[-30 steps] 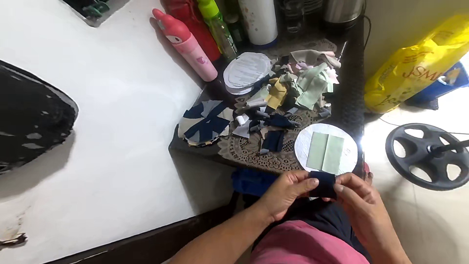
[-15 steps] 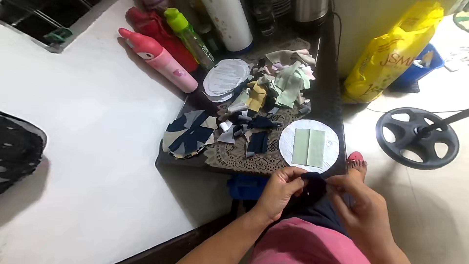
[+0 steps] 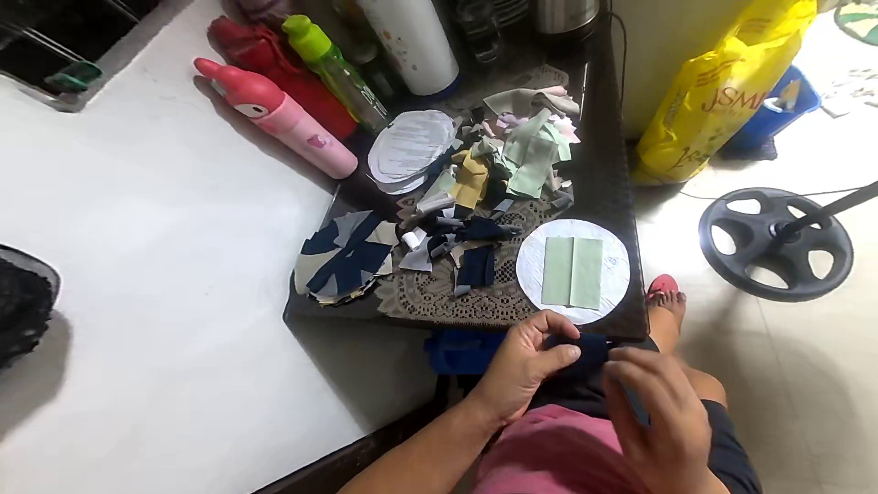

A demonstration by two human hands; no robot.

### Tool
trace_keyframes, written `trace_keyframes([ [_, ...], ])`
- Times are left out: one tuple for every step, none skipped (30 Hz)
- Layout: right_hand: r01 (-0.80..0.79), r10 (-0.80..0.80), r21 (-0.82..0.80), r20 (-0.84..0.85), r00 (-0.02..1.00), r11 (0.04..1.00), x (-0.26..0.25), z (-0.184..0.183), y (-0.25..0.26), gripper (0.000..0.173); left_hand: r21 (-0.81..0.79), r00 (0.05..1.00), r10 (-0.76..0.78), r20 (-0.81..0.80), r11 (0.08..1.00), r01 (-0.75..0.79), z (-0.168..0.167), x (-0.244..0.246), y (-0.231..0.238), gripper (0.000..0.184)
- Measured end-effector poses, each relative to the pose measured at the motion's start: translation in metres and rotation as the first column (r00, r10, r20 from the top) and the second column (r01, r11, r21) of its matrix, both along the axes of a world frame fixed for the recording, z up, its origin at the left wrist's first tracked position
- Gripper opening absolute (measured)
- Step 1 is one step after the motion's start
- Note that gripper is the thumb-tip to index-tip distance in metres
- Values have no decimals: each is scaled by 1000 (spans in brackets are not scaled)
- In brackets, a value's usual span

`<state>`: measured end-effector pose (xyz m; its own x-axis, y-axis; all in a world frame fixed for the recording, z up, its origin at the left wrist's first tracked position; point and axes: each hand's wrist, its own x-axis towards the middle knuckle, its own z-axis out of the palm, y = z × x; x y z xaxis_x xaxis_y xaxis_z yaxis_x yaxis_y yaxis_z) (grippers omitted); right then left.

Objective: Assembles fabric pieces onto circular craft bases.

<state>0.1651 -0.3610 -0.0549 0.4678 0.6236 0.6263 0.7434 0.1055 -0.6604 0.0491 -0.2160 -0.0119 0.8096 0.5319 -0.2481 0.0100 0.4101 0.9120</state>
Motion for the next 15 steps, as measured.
trace_keyframes([
  [-33,32,1,-207,978,999,1,0,-3,17,19,1000,-8,3,1000,8,1,0,1,17],
  [-67,68,18,-424,903,998,1,0,-4,20,29,1000,-14,1,999,14,1,0,1,18],
  [-106,109,41,-625,773,993,2,1,-5,19,32,1000,-15,-1,999,15,1,1,1,18],
  [-143,139,63,-775,616,988,2,4,-6,16,34,1000,-17,-3,999,17,1,2,0,18],
  [-171,148,72,-862,485,983,3,6,-6,15,37,1000,-17,-2,999,17,1,3,-1,19],
  [-194,146,73,-907,395,978,2,7,-6,13,43,1000,-15,-1,999,15,1,4,-1,19],
  [-212,148,78,-929,340,974,2,7,-6,10,53,1000,-11,1,999,11,0,5,-2,19],
  [-219,156,89,-939,308,972,1,7,-5,8,69,1000,-6,5,998,5,0,7,-3,19],
  [-219,154,89,-943,297,972,1,7,-4,8,97,1000,0,9,995,0,-1,8,-3,19],
  [-213,136,71,-942,307,975,1,8,-2,9,139,1000,6,10,990,-7,-1,11,-2,18],
  [-206,113,43,-934,338,978,2,8,0,9,200,1000,9,5,980,-10,-1,14,0,17],
  [-200,85,5,-914,396,980,5,9,4,9,279,1000,10,-6,960,-8,-1,19,4,14],
  [-194,49,-50,-880,473,980,8,9,8,8,368,1000,8,-21,930,0,-1,25,9,12],
  [-176,0,-122,-823,569,977,12,10,12,10,451,999,11,-47,892,11,-1,33,14,11],
  [-144,-55,-202,-740,670,969,17,11,17,13,525,996,18,-85,850,30,0,41,20,10],
])
